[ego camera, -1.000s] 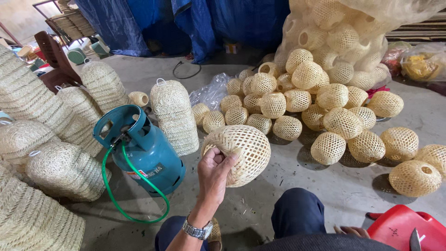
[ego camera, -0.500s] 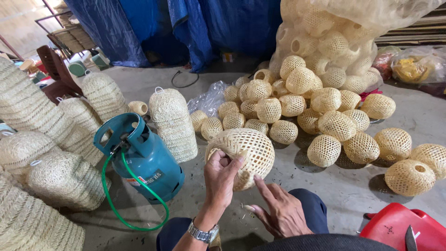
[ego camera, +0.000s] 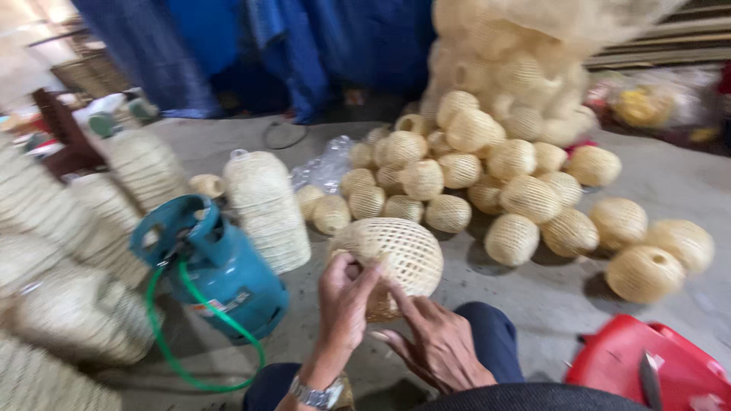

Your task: The person weaves thin wooden strips into a bulbous wicker object, using their hands and occasionally a small tool to tuck in loose ends.

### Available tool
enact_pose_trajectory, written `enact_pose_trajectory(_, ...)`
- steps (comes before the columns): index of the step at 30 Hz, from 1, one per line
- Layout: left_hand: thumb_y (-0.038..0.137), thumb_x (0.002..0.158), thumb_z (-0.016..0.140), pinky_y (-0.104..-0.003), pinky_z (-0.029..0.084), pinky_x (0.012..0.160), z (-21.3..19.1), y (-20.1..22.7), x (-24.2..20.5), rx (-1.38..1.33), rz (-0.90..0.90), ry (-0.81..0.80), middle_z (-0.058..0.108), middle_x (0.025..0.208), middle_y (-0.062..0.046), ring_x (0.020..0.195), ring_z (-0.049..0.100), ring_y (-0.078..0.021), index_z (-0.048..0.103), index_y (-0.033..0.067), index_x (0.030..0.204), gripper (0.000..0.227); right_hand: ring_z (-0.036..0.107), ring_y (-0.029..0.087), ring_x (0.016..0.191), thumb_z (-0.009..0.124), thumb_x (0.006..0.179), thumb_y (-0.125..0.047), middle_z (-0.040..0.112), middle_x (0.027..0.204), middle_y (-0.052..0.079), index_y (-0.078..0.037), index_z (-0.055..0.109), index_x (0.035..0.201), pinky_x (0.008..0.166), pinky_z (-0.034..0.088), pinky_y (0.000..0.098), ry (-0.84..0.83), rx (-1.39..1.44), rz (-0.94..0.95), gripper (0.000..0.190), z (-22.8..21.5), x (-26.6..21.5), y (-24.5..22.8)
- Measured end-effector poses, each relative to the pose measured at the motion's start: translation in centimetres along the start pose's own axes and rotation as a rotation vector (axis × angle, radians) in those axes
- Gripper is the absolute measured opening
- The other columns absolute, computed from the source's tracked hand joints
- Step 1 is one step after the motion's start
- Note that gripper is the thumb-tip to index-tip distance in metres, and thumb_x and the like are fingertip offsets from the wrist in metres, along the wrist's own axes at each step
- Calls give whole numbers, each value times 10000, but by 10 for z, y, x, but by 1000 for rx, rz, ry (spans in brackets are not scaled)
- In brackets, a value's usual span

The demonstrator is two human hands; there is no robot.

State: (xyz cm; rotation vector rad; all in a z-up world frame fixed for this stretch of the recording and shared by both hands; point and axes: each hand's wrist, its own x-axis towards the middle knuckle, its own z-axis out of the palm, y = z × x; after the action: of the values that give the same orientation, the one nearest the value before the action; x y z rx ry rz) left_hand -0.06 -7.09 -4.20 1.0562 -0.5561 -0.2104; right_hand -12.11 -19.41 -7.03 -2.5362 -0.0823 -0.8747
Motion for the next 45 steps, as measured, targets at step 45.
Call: enact_pose_trajectory(45, -19, 911, 708, -417, 592, 928, 11, -48, -1, 239, -120, -9, 701, 1135, -324, 1032, 723, -277, 554, -193, 1246, 408, 628, 442, 858, 558, 994, -234, 635, 896, 240, -40, 655, 941, 761, 503, 559, 269, -565, 954, 223, -11, -344, 331)
